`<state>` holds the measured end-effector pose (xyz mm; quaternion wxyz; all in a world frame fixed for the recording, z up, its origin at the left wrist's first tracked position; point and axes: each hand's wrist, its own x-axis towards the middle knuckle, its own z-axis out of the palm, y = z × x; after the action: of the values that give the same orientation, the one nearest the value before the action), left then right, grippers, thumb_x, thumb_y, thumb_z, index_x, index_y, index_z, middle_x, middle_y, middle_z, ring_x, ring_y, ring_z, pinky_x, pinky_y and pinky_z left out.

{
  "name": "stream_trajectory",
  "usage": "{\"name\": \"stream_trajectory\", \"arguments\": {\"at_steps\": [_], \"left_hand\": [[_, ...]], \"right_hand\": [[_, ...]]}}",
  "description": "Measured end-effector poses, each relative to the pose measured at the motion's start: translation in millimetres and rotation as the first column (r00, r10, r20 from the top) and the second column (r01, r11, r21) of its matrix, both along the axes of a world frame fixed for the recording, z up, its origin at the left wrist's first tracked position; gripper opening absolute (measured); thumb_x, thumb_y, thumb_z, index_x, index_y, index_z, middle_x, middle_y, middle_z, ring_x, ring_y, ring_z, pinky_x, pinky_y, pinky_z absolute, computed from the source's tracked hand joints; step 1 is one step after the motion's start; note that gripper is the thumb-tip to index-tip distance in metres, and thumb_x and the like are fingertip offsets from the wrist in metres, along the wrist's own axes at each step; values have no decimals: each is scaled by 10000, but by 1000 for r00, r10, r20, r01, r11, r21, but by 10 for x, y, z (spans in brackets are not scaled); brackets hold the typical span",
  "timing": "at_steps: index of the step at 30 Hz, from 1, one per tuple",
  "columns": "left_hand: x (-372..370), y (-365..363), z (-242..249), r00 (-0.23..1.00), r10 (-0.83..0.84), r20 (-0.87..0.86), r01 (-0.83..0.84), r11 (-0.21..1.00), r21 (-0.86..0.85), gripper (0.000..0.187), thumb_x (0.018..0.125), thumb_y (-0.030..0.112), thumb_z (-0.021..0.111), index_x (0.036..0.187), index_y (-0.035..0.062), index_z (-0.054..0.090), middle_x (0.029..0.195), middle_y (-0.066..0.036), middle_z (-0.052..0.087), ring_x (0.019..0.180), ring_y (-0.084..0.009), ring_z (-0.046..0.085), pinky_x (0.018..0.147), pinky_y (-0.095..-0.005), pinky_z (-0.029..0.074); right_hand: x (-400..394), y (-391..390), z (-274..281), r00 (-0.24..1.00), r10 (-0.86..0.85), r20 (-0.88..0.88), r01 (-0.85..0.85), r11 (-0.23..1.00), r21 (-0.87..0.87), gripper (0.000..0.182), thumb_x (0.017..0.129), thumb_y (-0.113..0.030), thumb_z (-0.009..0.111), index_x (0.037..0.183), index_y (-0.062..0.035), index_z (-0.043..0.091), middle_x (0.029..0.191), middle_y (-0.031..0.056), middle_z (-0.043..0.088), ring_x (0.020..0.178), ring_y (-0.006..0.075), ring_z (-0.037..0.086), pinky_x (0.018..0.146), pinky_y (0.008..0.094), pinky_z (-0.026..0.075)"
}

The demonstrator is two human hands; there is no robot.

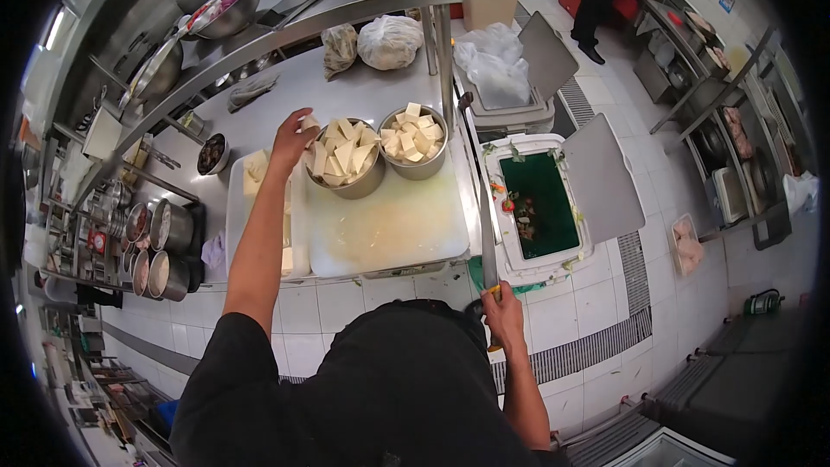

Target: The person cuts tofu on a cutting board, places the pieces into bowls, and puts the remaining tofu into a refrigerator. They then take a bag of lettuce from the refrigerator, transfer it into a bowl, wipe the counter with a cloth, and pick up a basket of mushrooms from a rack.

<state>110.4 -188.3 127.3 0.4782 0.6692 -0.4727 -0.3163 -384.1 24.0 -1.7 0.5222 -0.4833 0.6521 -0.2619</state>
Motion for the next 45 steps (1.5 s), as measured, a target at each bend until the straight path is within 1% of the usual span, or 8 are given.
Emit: {"name": "stream_trajectory", "arguments": {"at_steps": [4,9,16,25,29,34,39,45], "left_hand": [[-505,-68,142,926,-127,356,146,989,-28,505,828,139,747,1310,121,598,1095,-99,687,946,-209,675,816,-332,555],[-835,-136,182,443,-406,799,312,906,287,447,795,273,768,1221,176,674,1246,-119,622,1159,-321,602,995,-407,488],[-814,-154,258,577,-419,701,241,907,344,356,820,310,740,1132,140,737,1262,-104,599,1124,-284,614,987,-369,491],[-981,492,-103,978,76,195,-25,968,-251,186,895,205,689,948,31,730,767,-68,696,668,-110,588,654,-290,490],[-1287,1231,-439,974,-49,222,28,995,94,231,925,220,700,820,15,710,659,6,620,625,-56,504,577,-266,423],[-1225,1817,-700,990,118,74,-119,993,17,328,932,279,700,798,-21,695,567,-87,532,542,-109,442,520,-329,395],[-311,1948,-849,865,489,108,-468,866,-175,105,901,128,676,938,37,714,756,-60,688,673,-133,616,659,-290,504],[678,1439,-767,551,680,484,-597,726,-341,576,826,264,759,1333,77,559,1292,-219,568,1184,-399,537,990,-467,458]], "right_hand": [[15,-10,18,1000,7,0,-7,1000,0,322,932,-281,633,1030,10,537,652,136,632,514,230,629,510,369,493],[33,-79,-63,999,39,-25,-40,999,-34,350,936,-289,629,1075,23,552,653,146,633,522,246,638,515,379,496],[31,-69,-50,1000,27,1,-27,999,-19,348,944,-271,633,1109,26,555,656,101,596,532,190,594,496,336,479],[55,-108,-14,987,147,-64,-149,989,-20,385,931,-298,646,1115,29,563,645,118,615,513,211,616,499,355,490],[193,-143,100,982,189,5,-189,981,29,273,942,-244,641,1000,2,537,635,74,570,506,157,560,470,318,468],[326,-201,140,953,283,-107,-280,959,49,295,932,-276,644,982,-2,546,632,107,606,505,201,615,484,350,489],[456,-249,70,926,349,-144,-342,937,72,299,940,-286,638,998,-9,544,646,110,611,510,204,616,489,354,494],[686,-269,155,929,334,-161,-330,943,51,315,948,-291,629,1009,-2,521,651,116,608,505,211,614,487,352,496]]}}
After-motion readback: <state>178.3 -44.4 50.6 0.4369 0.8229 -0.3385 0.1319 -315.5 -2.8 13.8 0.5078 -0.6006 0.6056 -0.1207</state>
